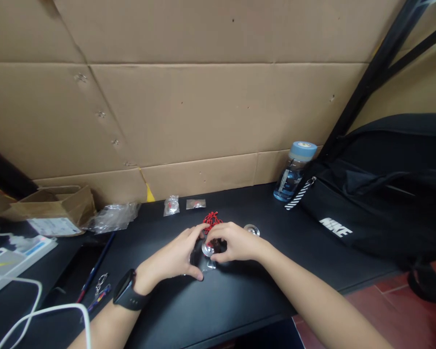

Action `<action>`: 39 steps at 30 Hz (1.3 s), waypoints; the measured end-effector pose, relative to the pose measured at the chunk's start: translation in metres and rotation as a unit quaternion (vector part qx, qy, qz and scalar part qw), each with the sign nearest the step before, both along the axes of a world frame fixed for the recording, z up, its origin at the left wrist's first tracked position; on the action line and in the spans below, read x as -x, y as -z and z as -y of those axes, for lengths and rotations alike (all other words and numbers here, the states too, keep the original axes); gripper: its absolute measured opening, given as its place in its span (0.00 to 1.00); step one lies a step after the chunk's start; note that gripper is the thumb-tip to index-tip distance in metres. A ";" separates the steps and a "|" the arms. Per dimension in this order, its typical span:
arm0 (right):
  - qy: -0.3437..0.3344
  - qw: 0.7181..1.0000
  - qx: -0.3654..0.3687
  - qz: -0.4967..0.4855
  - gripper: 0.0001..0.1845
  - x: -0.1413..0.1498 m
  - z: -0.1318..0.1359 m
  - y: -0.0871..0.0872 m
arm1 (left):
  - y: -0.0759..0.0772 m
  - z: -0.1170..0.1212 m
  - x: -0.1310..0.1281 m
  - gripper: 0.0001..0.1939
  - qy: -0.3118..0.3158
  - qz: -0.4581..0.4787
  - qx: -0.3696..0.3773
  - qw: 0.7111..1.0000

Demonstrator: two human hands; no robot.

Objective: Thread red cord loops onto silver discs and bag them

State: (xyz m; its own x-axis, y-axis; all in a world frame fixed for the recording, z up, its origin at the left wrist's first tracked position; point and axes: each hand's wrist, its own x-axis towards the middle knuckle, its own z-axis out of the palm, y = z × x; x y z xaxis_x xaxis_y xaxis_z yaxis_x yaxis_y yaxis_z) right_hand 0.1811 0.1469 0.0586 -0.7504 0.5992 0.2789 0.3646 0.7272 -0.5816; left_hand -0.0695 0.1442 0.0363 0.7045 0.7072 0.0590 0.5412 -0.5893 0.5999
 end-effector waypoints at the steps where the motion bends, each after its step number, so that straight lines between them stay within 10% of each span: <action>1: 0.002 1.000 0.000 0.005 0.14 0.001 0.000 0.001 | 0.000 0.000 0.000 0.64 0.002 -0.002 -0.002 1.000; 39: -0.031 0.999 0.011 0.042 0.19 0.016 0.001 0.014 | 0.001 -0.008 -0.004 0.56 0.033 0.063 0.036 0.997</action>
